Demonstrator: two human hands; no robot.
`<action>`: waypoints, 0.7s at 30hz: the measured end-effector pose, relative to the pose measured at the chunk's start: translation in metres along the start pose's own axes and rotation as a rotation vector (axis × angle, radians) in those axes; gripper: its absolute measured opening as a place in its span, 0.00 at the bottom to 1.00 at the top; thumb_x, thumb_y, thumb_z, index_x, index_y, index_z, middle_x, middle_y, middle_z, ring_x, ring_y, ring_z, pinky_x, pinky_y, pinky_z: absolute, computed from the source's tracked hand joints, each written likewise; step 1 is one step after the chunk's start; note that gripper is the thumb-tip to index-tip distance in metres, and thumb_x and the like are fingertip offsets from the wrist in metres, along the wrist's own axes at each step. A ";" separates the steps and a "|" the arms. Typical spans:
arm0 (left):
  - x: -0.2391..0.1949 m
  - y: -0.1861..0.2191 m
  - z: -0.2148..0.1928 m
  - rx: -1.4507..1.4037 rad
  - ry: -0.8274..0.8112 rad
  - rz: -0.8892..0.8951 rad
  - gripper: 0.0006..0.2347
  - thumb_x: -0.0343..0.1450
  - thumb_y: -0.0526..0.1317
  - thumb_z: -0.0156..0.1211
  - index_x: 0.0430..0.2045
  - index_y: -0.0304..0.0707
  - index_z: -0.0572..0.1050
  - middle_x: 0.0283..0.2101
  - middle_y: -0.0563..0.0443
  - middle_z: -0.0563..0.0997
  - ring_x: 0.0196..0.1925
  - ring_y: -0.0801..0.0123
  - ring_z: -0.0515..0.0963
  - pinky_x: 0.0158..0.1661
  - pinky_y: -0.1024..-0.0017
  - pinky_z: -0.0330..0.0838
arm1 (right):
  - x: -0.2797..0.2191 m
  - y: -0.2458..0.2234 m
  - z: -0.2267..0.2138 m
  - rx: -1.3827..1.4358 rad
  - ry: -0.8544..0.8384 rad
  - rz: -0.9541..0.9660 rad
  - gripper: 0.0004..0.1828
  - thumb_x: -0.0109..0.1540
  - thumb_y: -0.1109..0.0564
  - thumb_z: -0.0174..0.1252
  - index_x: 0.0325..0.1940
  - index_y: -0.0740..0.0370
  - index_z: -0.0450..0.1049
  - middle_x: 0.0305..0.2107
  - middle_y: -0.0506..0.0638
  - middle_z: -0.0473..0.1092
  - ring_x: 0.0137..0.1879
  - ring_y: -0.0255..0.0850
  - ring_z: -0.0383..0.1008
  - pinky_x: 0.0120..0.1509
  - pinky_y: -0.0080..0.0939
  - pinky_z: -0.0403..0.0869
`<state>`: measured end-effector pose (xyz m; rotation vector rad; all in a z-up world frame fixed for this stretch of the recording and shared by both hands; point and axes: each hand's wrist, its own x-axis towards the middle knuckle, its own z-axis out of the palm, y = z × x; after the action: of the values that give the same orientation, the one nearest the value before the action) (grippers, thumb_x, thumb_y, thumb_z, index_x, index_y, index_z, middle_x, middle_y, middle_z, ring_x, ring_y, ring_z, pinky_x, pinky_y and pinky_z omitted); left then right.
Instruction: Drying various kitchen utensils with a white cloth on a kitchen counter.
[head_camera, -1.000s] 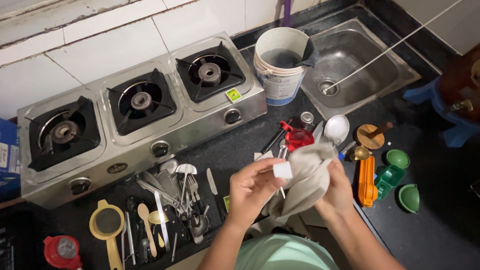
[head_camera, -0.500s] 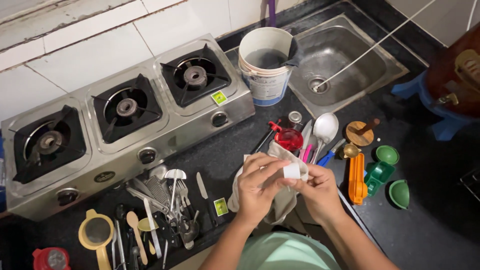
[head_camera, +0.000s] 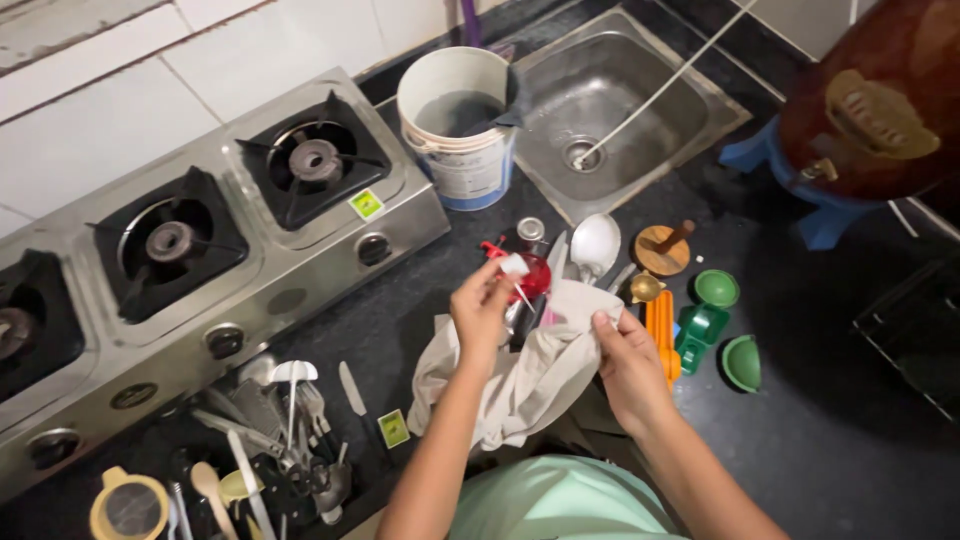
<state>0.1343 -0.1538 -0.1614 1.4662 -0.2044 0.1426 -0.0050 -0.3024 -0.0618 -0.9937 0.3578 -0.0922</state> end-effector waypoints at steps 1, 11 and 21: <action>0.010 -0.023 0.004 -0.004 -0.008 -0.004 0.13 0.68 0.31 0.69 0.48 0.30 0.81 0.42 0.42 0.84 0.41 0.65 0.84 0.44 0.69 0.76 | 0.002 0.001 -0.008 -0.001 0.010 -0.003 0.14 0.68 0.53 0.53 0.54 0.62 0.75 0.41 0.46 0.79 0.45 0.34 0.77 0.51 0.38 0.75; 0.043 -0.077 0.052 0.376 -0.077 -0.210 0.14 0.61 0.39 0.75 0.36 0.33 0.82 0.36 0.45 0.87 0.37 0.65 0.87 0.39 0.70 0.80 | 0.025 0.023 -0.074 0.197 0.234 0.103 0.13 0.69 0.53 0.52 0.54 0.59 0.74 0.43 0.47 0.77 0.47 0.37 0.79 0.54 0.42 0.76; 0.030 -0.038 0.028 0.596 -0.072 -0.118 0.16 0.61 0.42 0.75 0.38 0.37 0.82 0.37 0.45 0.86 0.37 0.57 0.86 0.38 0.63 0.78 | 0.036 0.026 -0.036 0.166 0.116 0.185 0.14 0.69 0.54 0.52 0.56 0.60 0.74 0.42 0.47 0.78 0.47 0.37 0.79 0.53 0.42 0.76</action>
<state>0.1700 -0.1862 -0.1886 2.0744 -0.1372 0.0555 0.0139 -0.3255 -0.1105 -0.7896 0.5380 -0.0115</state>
